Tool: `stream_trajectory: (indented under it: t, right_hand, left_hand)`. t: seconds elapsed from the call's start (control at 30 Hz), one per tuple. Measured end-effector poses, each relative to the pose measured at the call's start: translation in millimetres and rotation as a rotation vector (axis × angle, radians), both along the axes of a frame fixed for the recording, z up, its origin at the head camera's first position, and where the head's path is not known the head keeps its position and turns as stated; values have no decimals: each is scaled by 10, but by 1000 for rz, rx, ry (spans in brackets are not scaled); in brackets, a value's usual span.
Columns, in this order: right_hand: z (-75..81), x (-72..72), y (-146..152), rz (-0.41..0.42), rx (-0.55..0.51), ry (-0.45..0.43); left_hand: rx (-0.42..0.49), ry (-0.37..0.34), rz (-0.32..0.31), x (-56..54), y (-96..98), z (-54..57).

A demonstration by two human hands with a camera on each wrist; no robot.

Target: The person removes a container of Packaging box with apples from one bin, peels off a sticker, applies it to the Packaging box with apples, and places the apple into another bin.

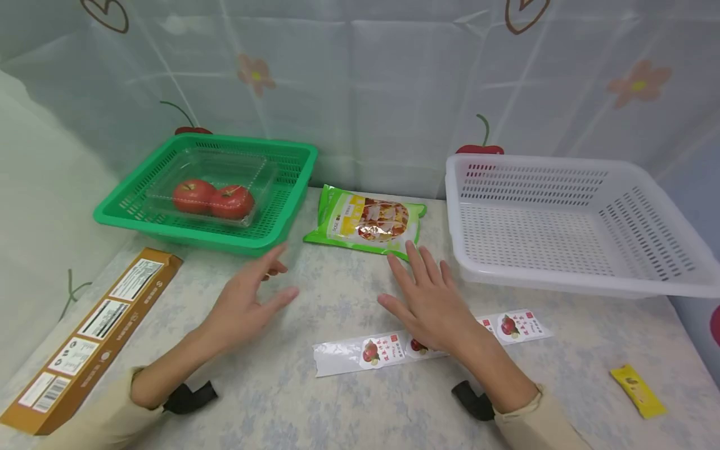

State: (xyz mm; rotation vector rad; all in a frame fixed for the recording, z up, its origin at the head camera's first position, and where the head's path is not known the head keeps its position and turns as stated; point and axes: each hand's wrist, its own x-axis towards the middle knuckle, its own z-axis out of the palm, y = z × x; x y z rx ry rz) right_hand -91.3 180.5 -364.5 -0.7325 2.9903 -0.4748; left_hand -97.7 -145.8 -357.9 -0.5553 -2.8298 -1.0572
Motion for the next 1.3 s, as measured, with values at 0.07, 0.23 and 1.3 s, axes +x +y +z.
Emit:
stream_trajectory:
  t: [0.07,0.23,1.3]
  right_hand:
    - [12,-6,-15,7,-31,-4]
    - [40,-25,-61,28,-136,-4]
    - [736,-1084,-2124,-156,-1342,-674]
  left_hand:
    - [173,-2,84,-29,-51,32]
    - [535,-53,340,-139,-226,94]
    - [836,-306,622,-444,-614,116]
